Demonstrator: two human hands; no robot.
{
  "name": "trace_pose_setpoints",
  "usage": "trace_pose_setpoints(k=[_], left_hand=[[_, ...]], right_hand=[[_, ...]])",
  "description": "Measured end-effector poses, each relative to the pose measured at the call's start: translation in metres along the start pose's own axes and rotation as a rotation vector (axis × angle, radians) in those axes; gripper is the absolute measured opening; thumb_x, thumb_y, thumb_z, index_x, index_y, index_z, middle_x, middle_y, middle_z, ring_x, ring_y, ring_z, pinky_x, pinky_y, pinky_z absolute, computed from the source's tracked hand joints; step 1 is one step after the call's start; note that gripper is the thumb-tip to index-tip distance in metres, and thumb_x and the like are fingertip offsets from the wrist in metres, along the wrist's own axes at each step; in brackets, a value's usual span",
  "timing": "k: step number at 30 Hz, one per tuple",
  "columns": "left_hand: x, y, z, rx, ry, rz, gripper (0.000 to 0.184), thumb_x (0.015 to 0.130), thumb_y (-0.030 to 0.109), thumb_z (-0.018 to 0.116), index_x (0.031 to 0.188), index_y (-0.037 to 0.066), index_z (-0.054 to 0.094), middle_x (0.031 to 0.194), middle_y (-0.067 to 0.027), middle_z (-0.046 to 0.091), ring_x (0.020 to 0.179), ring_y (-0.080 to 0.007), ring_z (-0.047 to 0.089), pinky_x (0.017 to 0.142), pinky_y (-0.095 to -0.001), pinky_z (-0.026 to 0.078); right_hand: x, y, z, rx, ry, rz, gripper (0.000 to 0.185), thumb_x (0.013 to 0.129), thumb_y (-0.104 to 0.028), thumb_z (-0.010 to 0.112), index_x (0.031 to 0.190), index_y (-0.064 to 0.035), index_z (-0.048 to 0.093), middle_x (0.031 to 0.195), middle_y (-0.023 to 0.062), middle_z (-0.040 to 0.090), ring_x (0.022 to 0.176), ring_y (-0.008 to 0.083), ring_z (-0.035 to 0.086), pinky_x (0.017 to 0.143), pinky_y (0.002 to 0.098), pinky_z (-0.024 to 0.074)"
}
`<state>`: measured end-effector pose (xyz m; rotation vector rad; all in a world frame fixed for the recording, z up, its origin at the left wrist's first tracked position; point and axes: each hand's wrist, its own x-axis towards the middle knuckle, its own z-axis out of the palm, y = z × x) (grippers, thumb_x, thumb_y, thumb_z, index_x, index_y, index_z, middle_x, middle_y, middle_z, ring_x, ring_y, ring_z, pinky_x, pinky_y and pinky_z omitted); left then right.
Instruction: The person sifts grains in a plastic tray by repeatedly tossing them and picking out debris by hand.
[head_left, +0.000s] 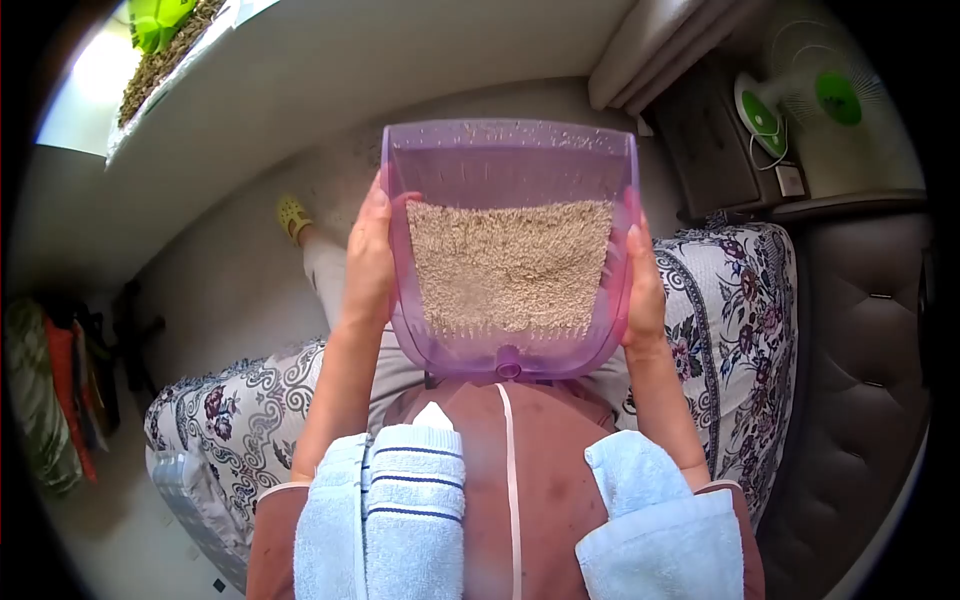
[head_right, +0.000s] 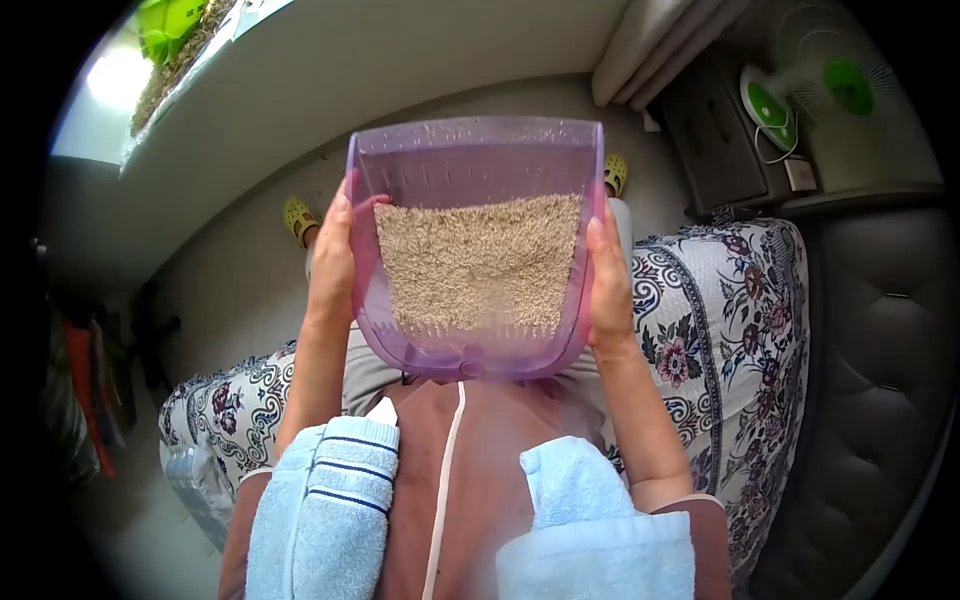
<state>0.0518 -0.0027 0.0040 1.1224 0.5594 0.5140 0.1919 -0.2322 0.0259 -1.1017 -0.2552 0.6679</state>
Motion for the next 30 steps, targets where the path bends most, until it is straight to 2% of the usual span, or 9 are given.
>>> trace_pose_setpoints(k=[5,8,15,17,20,23,27,28,30], left_hand=[[-0.012,0.078,0.037,0.033,-0.037,0.237,0.053,0.106,0.032,0.029,0.150,0.004,0.022,0.127,-0.0161,0.053,0.111,-0.0210,0.056,0.098,-0.0328,0.045],[0.008,0.043,0.013,0.096,-0.009,0.219,0.053,0.106,0.033,0.030,0.150,0.005,0.022,0.126,-0.0152,0.054,0.111,-0.0228,0.056,0.098,-0.0346,0.044],[0.003,0.016,0.008,-0.115,-0.004,0.149,0.053,0.106,0.033,0.029,0.151,0.008,0.021,0.124,-0.0137,0.056,0.110,-0.0237,0.055,0.098,-0.0351,0.042],[0.009,0.010,-0.001,-0.165,-0.026,0.145,0.053,0.105,0.035,0.030,0.151,0.009,0.021,0.122,-0.0129,0.055,0.108,-0.0226,0.055,0.097,-0.0350,0.042],[0.017,-0.002,0.010,-0.055,-0.020,0.135,0.052,0.105,0.035,0.032,0.151,0.011,0.024,0.121,-0.0108,0.055,0.106,-0.0207,0.056,0.095,-0.0338,0.044],[0.017,-0.014,0.002,-0.101,0.029,-0.054,0.053,0.105,0.036,0.032,0.150,0.011,0.025,0.121,-0.0111,0.055,0.106,-0.0216,0.056,0.095,-0.0351,0.045],[0.020,0.005,-0.013,-0.180,0.015,0.098,0.054,0.104,0.039,0.031,0.150,0.012,0.023,0.126,-0.0135,0.053,0.108,-0.0247,0.057,0.097,-0.0379,0.045],[0.014,0.022,-0.007,-0.218,-0.019,0.191,0.054,0.104,0.039,0.031,0.150,0.012,0.023,0.126,-0.0140,0.053,0.110,-0.0249,0.056,0.099,-0.0383,0.044],[0.013,0.031,-0.003,-0.180,-0.056,0.273,0.055,0.104,0.040,0.030,0.150,0.010,0.023,0.127,-0.0147,0.052,0.114,-0.0243,0.054,0.101,-0.0377,0.042]], right_hand=[[0.011,-0.011,-0.003,0.132,-0.119,-0.203,0.057,0.102,-0.039,0.036,0.153,-0.0207,0.018,0.135,0.0110,0.048,0.119,0.0244,0.051,0.101,0.0397,0.0402],[0.014,0.008,-0.006,0.036,-0.045,-0.176,0.059,0.102,-0.039,0.037,0.153,-0.0199,0.015,0.136,0.0114,0.046,0.123,0.0250,0.047,0.102,0.0408,0.0385],[0.015,0.004,-0.009,-0.088,-0.023,-0.147,0.057,0.102,-0.035,0.037,0.153,-0.0160,0.017,0.137,0.0137,0.045,0.126,0.0258,0.045,0.107,0.0392,0.0360],[0.019,0.004,-0.007,-0.241,-0.017,-0.143,0.056,0.102,-0.036,0.037,0.152,-0.0177,0.020,0.131,0.0126,0.049,0.115,0.0228,0.052,0.099,0.0360,0.0430],[0.028,0.012,-0.021,-0.047,0.026,0.024,0.055,0.102,-0.037,0.038,0.152,-0.0206,0.022,0.121,0.0102,0.054,0.101,0.0168,0.057,0.087,0.0304,0.0489],[0.029,0.019,-0.023,-0.154,0.020,0.010,0.054,0.102,-0.035,0.038,0.152,-0.0197,0.023,0.120,0.0104,0.055,0.103,0.0166,0.057,0.087,0.0310,0.0489],[0.030,-0.012,0.019,-0.257,-0.031,-0.139,0.049,0.103,-0.024,0.040,0.149,-0.0110,0.031,0.123,0.0062,0.052,0.112,0.0113,0.048,0.102,0.0254,0.0341],[0.029,-0.022,0.023,-0.274,-0.115,-0.274,0.050,0.103,-0.025,0.039,0.150,-0.0115,0.029,0.125,0.0068,0.052,0.113,0.0123,0.049,0.103,0.0264,0.0340],[0.028,-0.025,0.023,-0.095,-0.229,-0.326,0.052,0.103,-0.026,0.039,0.151,-0.0102,0.025,0.129,0.0082,0.051,0.117,0.0142,0.050,0.102,0.0297,0.0386]])
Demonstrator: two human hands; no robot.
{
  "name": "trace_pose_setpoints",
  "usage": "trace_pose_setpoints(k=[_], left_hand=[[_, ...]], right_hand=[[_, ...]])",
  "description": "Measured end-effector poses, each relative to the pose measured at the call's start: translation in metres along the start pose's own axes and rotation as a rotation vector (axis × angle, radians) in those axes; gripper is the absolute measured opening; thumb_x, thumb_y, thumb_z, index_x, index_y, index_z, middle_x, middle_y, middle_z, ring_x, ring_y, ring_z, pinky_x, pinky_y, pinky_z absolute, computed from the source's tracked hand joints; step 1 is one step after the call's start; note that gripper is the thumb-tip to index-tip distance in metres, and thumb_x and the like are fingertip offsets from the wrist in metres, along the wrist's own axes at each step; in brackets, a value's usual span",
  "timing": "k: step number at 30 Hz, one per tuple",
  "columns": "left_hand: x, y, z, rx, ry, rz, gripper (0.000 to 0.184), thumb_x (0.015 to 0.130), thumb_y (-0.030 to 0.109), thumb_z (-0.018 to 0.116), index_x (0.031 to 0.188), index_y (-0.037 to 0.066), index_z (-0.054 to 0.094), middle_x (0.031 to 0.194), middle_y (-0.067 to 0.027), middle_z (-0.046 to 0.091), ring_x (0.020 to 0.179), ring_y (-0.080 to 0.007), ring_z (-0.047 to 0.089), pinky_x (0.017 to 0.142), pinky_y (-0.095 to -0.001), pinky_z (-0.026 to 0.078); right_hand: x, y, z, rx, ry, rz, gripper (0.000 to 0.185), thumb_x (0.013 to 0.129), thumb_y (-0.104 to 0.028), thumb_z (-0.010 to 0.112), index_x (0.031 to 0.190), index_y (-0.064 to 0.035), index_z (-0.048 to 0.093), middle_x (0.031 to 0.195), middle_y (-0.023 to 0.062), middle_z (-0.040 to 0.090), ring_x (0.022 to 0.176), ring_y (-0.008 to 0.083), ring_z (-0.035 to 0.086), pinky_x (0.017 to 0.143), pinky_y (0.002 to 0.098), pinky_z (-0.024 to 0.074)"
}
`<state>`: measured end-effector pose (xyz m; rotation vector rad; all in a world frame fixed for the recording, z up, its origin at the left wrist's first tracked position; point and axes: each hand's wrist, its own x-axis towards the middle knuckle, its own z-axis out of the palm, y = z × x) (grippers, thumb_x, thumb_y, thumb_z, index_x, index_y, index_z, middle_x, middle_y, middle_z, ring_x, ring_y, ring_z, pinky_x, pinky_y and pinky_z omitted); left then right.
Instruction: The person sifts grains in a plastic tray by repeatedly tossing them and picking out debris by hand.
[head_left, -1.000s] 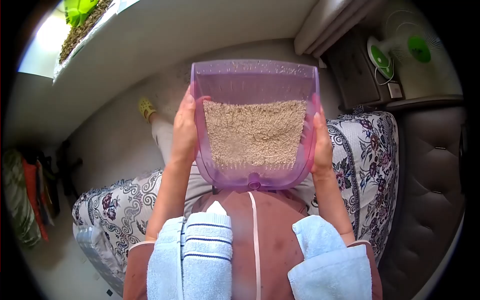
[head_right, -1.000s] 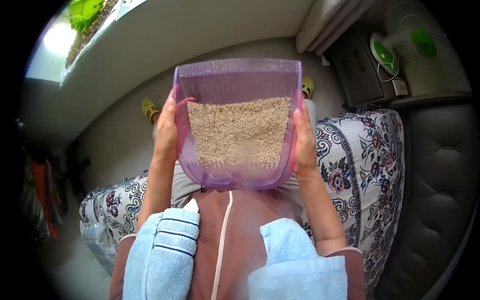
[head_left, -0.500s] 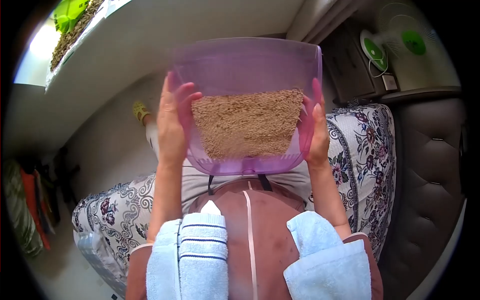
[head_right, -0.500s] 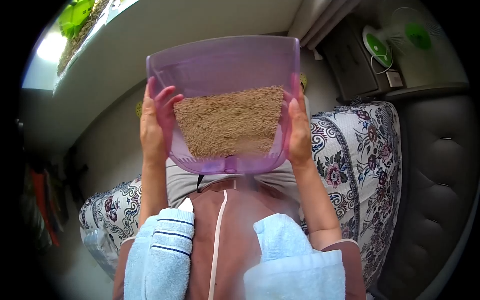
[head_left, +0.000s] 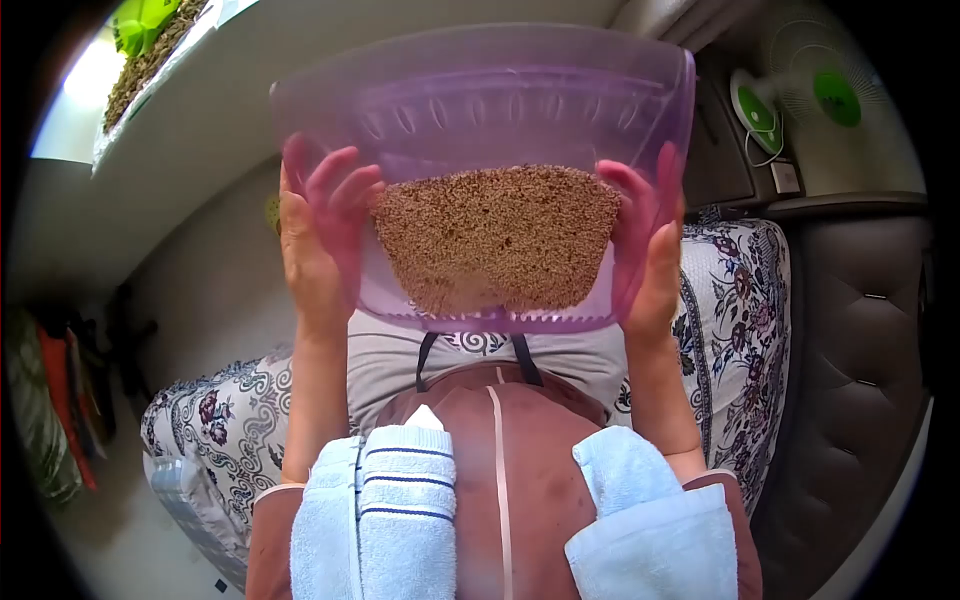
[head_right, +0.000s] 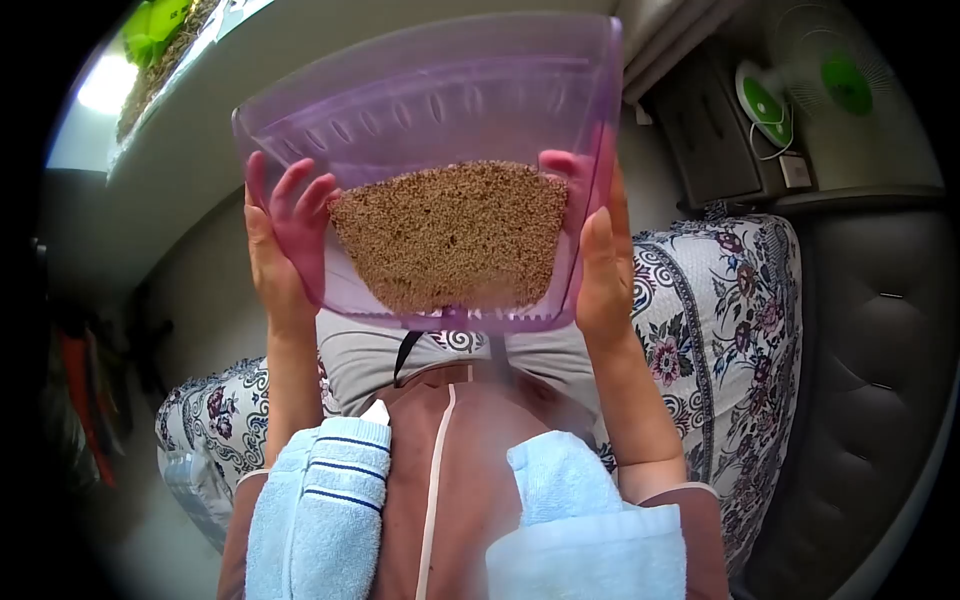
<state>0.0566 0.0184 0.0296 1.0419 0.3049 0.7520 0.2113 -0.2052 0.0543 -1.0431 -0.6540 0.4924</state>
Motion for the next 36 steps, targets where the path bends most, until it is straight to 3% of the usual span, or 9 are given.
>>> trace_pose_setpoints(k=[3,8,11,15,17,23,26,31,36], left_hand=[[0.000,-0.036,-0.010,0.380,-0.017,-0.009,0.056,0.105,0.038,0.029,0.150,0.006,0.023,0.130,-0.0146,0.051,0.122,-0.0197,0.047,0.106,-0.0328,0.034],[-0.011,-0.055,-0.015,0.300,0.032,-0.263,0.054,0.105,0.035,0.029,0.150,0.004,0.025,0.130,-0.0146,0.051,0.124,-0.0188,0.045,0.108,-0.0324,0.031],[-0.005,-0.042,-0.006,0.241,0.114,-0.239,0.054,0.105,0.036,0.033,0.147,0.002,0.032,0.126,-0.0114,0.055,0.117,-0.0158,0.050,0.102,-0.0280,0.037],[-0.013,0.012,0.017,-0.094,0.018,-0.037,0.053,0.105,0.034,0.030,0.150,0.007,0.022,0.126,-0.0120,0.053,0.116,-0.0175,0.051,0.102,-0.0315,0.039],[-0.017,0.007,0.015,-0.090,0.018,0.001,0.053,0.106,0.032,0.030,0.151,0.007,0.019,0.129,-0.0129,0.051,0.117,-0.0181,0.051,0.103,-0.0323,0.039],[-0.031,-0.043,-0.001,0.259,0.106,-0.239,0.052,0.106,0.032,0.031,0.150,0.007,0.025,0.124,-0.0108,0.055,0.112,-0.0187,0.053,0.100,-0.0321,0.039],[-0.026,-0.051,-0.007,0.114,0.094,-0.301,0.050,0.105,0.032,0.030,0.150,0.009,0.025,0.123,-0.0109,0.056,0.110,-0.0219,0.054,0.100,-0.0346,0.039],[-0.027,-0.017,0.007,-0.180,0.075,-0.113,0.050,0.105,0.034,0.030,0.150,0.013,0.023,0.125,-0.0135,0.055,0.112,-0.0254,0.053,0.098,-0.0374,0.041],[-0.026,-0.035,0.008,0.157,0.066,-0.195,0.054,0.105,0.036,0.028,0.151,0.010,0.021,0.128,-0.0132,0.052,0.111,-0.0236,0.053,0.099,-0.0372,0.042]], right_hand=[[-0.022,0.052,-0.029,-0.006,0.250,0.164,0.051,0.103,-0.026,0.036,0.150,-0.0066,0.025,0.136,0.0092,0.048,0.120,0.0165,0.049,0.102,0.0322,0.0406],[-0.039,0.066,-0.042,0.178,0.312,0.378,0.049,0.104,-0.023,0.031,0.148,-0.0015,0.028,0.144,0.0103,0.042,0.131,0.0187,0.042,0.111,0.0296,0.0310],[-0.021,0.053,-0.038,0.088,0.272,0.378,0.054,0.104,-0.033,0.034,0.151,-0.0114,0.021,0.133,0.0138,0.050,0.118,0.0228,0.052,0.101,0.0356,0.0438],[-0.001,-0.022,0.003,-0.044,0.063,0.124,0.058,0.103,-0.035,0.036,0.153,-0.0129,0.016,0.133,0.0121,0.050,0.114,0.0209,0.055,0.097,0.0345,0.0453],[-0.007,-0.006,0.012,-0.023,0.194,0.007,0.057,0.103,-0.034,0.036,0.153,-0.0135,0.018,0.133,0.0080,0.050,0.112,0.0170,0.055,0.093,0.0316,0.0463],[-0.051,0.051,-0.037,0.226,0.214,0.292,0.050,0.104,-0.026,0.034,0.149,-0.0047,0.026,0.149,0.0078,0.037,0.135,0.0188,0.037,0.113,0.0338,0.0281],[-0.038,0.039,-0.035,0.096,0.231,0.327,0.049,0.104,-0.024,0.032,0.149,-0.0032,0.026,0.148,0.0093,0.037,0.135,0.0196,0.037,0.112,0.0324,0.0298],[-0.005,-0.042,0.014,-0.270,0.080,0.160,0.051,0.104,-0.024,0.038,0.149,-0.0028,0.028,0.150,0.0095,0.035,0.133,0.0151,0.038,0.109,0.0275,0.0315],[-0.045,0.039,-0.046,0.113,0.243,0.325,0.048,0.104,-0.024,0.034,0.149,-0.0081,0.027,0.129,0.0079,0.051,0.116,0.0161,0.051,0.099,0.0299,0.0428]])
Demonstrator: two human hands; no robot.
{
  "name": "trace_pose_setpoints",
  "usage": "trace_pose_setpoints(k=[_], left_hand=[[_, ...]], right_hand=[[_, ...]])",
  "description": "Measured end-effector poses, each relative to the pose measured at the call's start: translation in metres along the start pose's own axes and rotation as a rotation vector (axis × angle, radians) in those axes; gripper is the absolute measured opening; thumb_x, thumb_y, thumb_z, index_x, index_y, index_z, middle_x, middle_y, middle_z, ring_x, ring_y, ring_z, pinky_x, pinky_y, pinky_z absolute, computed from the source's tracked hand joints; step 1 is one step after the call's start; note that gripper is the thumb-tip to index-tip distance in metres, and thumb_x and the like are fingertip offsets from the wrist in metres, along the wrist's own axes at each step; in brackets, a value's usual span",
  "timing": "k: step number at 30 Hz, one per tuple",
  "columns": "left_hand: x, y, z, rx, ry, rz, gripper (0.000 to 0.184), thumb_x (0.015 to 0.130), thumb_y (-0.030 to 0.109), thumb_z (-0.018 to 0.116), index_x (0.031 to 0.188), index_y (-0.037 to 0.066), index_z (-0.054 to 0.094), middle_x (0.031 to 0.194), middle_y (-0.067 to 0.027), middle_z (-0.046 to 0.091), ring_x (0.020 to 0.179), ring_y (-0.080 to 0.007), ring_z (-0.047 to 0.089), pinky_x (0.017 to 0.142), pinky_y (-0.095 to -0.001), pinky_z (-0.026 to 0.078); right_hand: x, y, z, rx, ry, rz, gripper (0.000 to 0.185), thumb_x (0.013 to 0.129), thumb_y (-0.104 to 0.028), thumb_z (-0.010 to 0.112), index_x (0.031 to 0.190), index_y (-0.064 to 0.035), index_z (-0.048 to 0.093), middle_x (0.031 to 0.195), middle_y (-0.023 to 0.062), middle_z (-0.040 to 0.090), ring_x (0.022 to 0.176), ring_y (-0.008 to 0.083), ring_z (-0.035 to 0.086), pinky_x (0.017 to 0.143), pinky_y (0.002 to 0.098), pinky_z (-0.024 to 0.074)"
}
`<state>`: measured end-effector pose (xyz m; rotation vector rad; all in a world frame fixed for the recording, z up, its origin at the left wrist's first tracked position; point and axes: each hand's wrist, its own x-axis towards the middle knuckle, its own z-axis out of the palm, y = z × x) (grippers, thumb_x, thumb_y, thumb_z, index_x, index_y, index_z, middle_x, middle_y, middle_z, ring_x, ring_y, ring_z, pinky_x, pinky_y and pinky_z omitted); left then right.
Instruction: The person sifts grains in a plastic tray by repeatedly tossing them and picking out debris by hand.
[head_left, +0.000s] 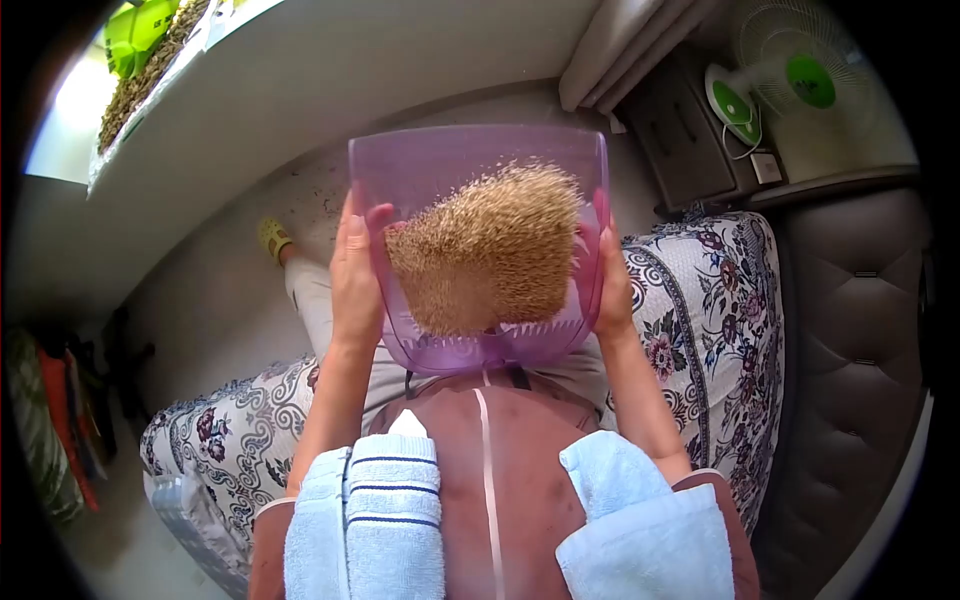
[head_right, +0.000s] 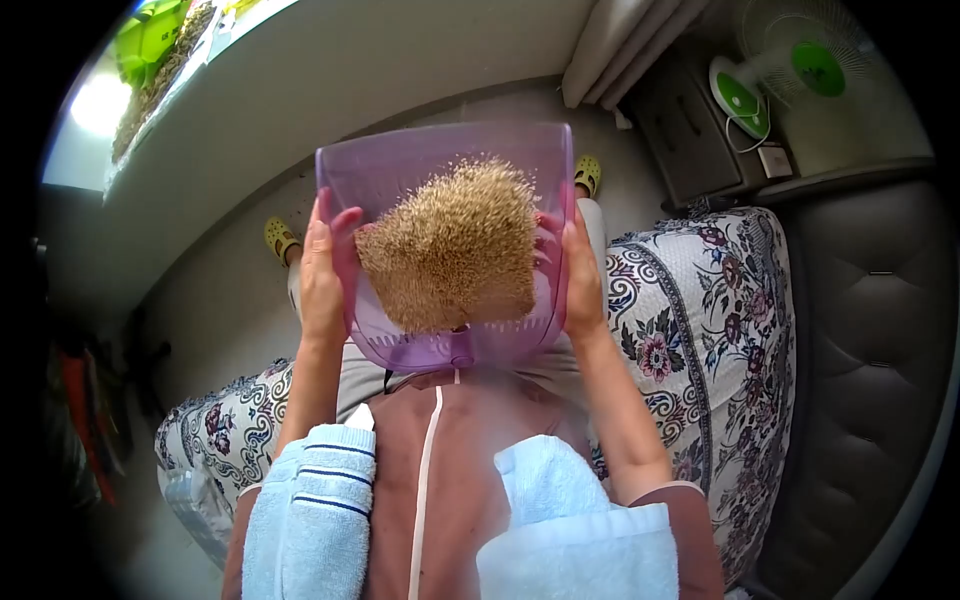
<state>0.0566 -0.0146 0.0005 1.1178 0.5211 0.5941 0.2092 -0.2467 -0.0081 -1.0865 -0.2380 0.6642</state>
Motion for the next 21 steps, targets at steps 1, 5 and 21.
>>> trace_pose_setpoints(k=[1,5,21], left_hand=[[-0.003,-0.007,-0.001,0.037,0.006,-0.054,0.055,0.105,0.037,0.029,0.151,0.009,0.020,0.127,-0.0128,0.052,0.110,-0.0233,0.054,0.098,-0.0365,0.043],[0.000,-0.030,-0.014,-0.046,-0.010,-0.106,0.054,0.105,0.038,0.031,0.151,0.010,0.023,0.125,-0.0114,0.054,0.109,-0.0232,0.054,0.097,-0.0370,0.043],[-0.007,-0.030,-0.034,0.032,0.022,-0.123,0.052,0.105,0.034,0.030,0.151,0.011,0.023,0.129,-0.0134,0.052,0.117,-0.0228,0.051,0.102,-0.0362,0.039]], right_hand=[[0.000,0.004,-0.002,-0.004,-0.019,-0.005,0.049,0.104,-0.026,0.034,0.149,-0.0092,0.027,0.129,0.0083,0.051,0.117,0.0173,0.051,0.101,0.0318,0.0417],[-0.003,0.011,-0.003,0.047,0.001,0.054,0.049,0.104,-0.025,0.035,0.149,-0.0078,0.028,0.130,0.0091,0.053,0.117,0.0187,0.053,0.104,0.0331,0.0410],[0.000,0.026,0.006,0.045,0.015,0.093,0.049,0.104,-0.023,0.034,0.148,-0.0024,0.029,0.140,0.0086,0.046,0.126,0.0164,0.045,0.107,0.0292,0.0346]])
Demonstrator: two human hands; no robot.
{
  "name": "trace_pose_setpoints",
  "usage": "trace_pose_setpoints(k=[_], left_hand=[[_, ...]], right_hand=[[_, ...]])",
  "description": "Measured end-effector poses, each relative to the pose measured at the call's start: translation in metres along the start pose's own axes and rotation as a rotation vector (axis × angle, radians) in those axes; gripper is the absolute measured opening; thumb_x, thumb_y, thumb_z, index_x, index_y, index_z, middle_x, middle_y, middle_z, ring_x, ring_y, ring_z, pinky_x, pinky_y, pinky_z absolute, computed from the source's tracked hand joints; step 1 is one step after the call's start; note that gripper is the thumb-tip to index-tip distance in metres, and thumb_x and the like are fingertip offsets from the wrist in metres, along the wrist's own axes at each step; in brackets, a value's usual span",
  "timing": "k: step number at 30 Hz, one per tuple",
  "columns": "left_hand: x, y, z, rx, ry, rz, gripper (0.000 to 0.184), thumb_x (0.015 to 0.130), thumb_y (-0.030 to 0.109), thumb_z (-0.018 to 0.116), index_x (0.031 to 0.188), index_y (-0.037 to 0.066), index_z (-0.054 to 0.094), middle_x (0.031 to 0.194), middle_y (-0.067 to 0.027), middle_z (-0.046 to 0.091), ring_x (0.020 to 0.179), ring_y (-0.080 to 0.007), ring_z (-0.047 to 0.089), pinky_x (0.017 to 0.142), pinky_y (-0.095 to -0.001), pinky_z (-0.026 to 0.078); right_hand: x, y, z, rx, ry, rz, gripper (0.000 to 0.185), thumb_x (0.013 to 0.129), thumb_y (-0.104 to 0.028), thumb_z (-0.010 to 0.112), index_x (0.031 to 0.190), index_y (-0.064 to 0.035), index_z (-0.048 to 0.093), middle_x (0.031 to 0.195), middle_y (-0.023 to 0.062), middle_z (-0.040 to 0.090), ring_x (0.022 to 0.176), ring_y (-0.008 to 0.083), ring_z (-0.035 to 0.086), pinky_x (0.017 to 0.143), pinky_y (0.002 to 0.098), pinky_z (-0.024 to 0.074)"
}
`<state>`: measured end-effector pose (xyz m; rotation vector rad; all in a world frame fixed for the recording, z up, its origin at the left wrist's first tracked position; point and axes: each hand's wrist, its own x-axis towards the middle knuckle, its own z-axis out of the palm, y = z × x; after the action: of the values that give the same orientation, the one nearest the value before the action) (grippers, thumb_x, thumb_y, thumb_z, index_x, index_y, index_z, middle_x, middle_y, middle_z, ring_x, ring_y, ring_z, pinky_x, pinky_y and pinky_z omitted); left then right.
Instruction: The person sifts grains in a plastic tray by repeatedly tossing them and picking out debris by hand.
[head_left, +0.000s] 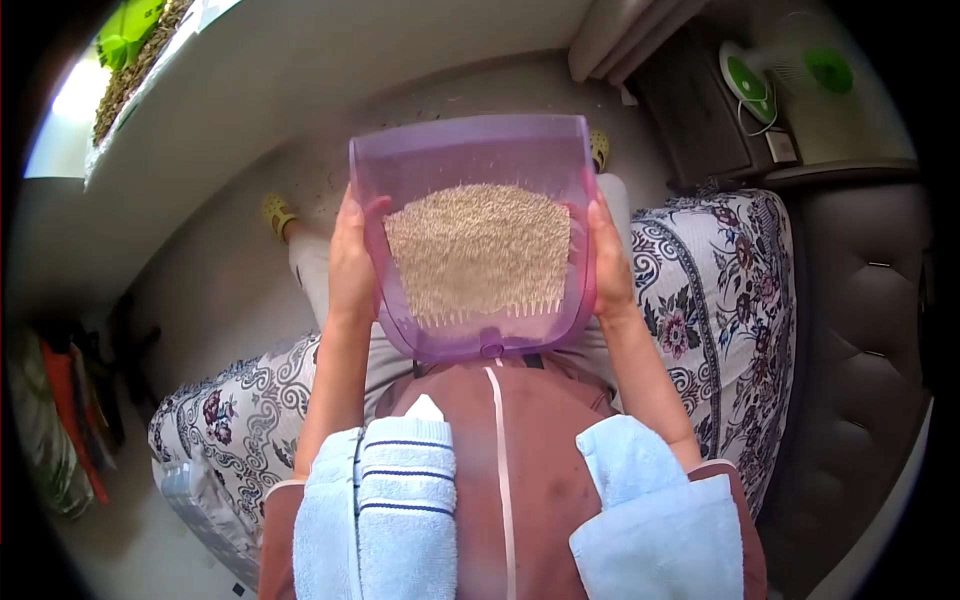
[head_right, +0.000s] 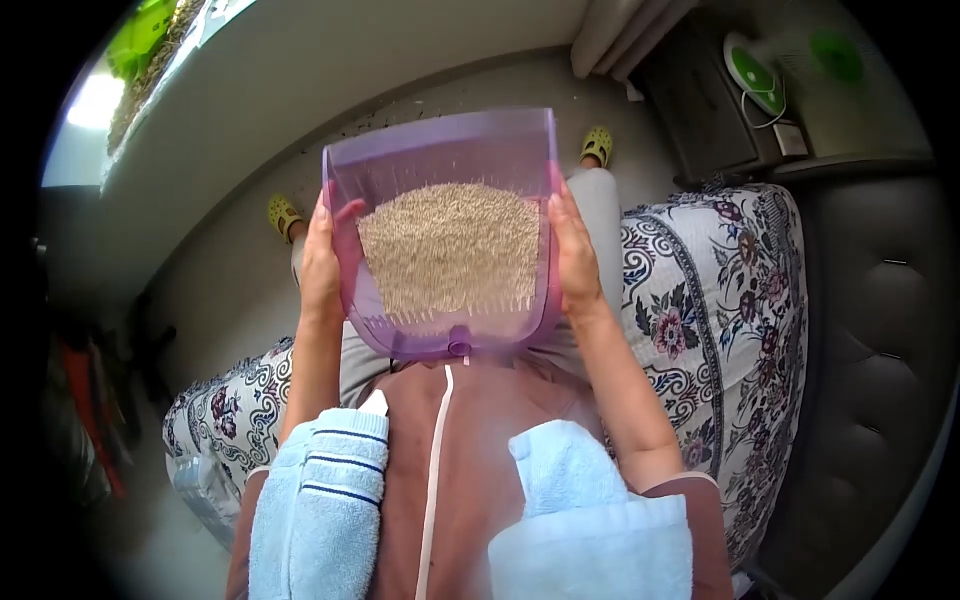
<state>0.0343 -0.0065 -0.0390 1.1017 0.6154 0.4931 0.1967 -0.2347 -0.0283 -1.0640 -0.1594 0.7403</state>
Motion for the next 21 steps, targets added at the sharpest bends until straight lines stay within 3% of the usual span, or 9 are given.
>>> trace_pose_setpoints(k=[1,4,5,8,9,11,15,19,21], left_hand=[[0.006,-0.003,-0.002,-0.023,-0.005,-0.022,0.052,0.105,0.034,0.030,0.151,0.011,0.023,0.129,-0.0135,0.052,0.117,-0.0232,0.051,0.103,-0.0362,0.039],[-0.008,0.011,0.010,-0.267,0.097,-0.039,0.051,0.105,0.034,0.029,0.151,0.013,0.022,0.128,-0.0143,0.051,0.118,-0.0253,0.050,0.103,-0.0387,0.040],[-0.012,0.013,0.008,-0.288,0.040,0.086,0.052,0.105,0.036,0.028,0.151,0.014,0.020,0.129,-0.0150,0.049,0.119,-0.0276,0.050,0.102,-0.0417,0.040],[-0.028,0.052,0.025,-0.400,-0.029,0.245,0.052,0.105,0.037,0.027,0.151,0.014,0.019,0.131,-0.0154,0.047,0.119,-0.0295,0.049,0.102,-0.0434,0.040],[-0.022,0.050,0.018,-0.222,0.016,0.249,0.053,0.105,0.037,0.027,0.152,0.013,0.018,0.132,-0.0147,0.047,0.119,-0.0274,0.050,0.102,-0.0417,0.040],[-0.012,0.033,0.012,-0.075,0.011,0.180,0.053,0.106,0.034,0.028,0.152,0.010,0.019,0.129,-0.0134,0.050,0.118,-0.0232,0.050,0.101,-0.0385,0.040],[-0.011,0.012,0.008,-0.058,0.039,0.079,0.053,0.105,0.034,0.030,0.151,0.008,0.021,0.123,-0.0116,0.054,0.111,-0.0220,0.053,0.099,-0.0368,0.041],[-0.005,0.019,0.005,-0.223,0.034,0.017,0.051,0.105,0.034,0.030,0.150,0.010,0.024,0.123,-0.0105,0.055,0.108,-0.0227,0.054,0.098,-0.0379,0.042],[-0.008,0.034,0.008,-0.353,0.033,0.034,0.051,0.105,0.036,0.030,0.150,0.013,0.024,0.122,-0.0111,0.056,0.108,-0.0249,0.054,0.098,-0.0404,0.042]], right_hand=[[0.000,-0.013,0.017,-0.057,0.070,0.021,0.049,0.104,-0.022,0.036,0.148,-0.0025,0.029,0.142,0.0083,0.045,0.128,0.0161,0.043,0.108,0.0284,0.0326],[0.007,-0.047,0.039,-0.271,-0.073,-0.103,0.051,0.103,-0.022,0.039,0.149,-0.0038,0.028,0.145,0.0079,0.043,0.130,0.0154,0.042,0.109,0.0277,0.0303],[0.003,-0.068,0.054,-0.352,-0.162,-0.133,0.052,0.103,-0.021,0.041,0.150,-0.0053,0.026,0.146,0.0070,0.041,0.130,0.0142,0.041,0.110,0.0276,0.0292],[-0.015,-0.087,0.075,-0.170,-0.237,-0.259,0.052,0.103,-0.021,0.041,0.150,-0.0062,0.026,0.145,0.0059,0.042,0.128,0.0135,0.043,0.109,0.0281,0.0306],[-0.002,-0.060,0.046,-0.056,-0.239,-0.203,0.050,0.104,-0.021,0.037,0.150,-0.0065,0.026,0.144,0.0057,0.042,0.128,0.0146,0.043,0.109,0.0295,0.0315],[-0.005,-0.014,0.012,-0.005,-0.138,-0.123,0.049,0.104,-0.020,0.033,0.150,-0.0052,0.025,0.144,0.0063,0.042,0.129,0.0158,0.042,0.109,0.0302,0.0316],[-0.008,0.001,0.005,0.017,-0.068,-0.071,0.049,0.105,-0.021,0.029,0.149,-0.0019,0.026,0.145,0.0079,0.041,0.131,0.0171,0.040,0.110,0.0301,0.0304],[0.001,-0.034,0.032,-0.172,-0.031,-0.061,0.049,0.104,-0.022,0.033,0.149,-0.0021,0.027,0.147,0.0103,0.039,0.133,0.0169,0.038,0.111,0.0296,0.0300],[-0.002,-0.077,0.068,-0.295,-0.127,-0.157,0.050,0.104,-0.023,0.034,0.149,-0.0029,0.025,0.147,0.0102,0.039,0.133,0.0174,0.039,0.111,0.0302,0.0303]])
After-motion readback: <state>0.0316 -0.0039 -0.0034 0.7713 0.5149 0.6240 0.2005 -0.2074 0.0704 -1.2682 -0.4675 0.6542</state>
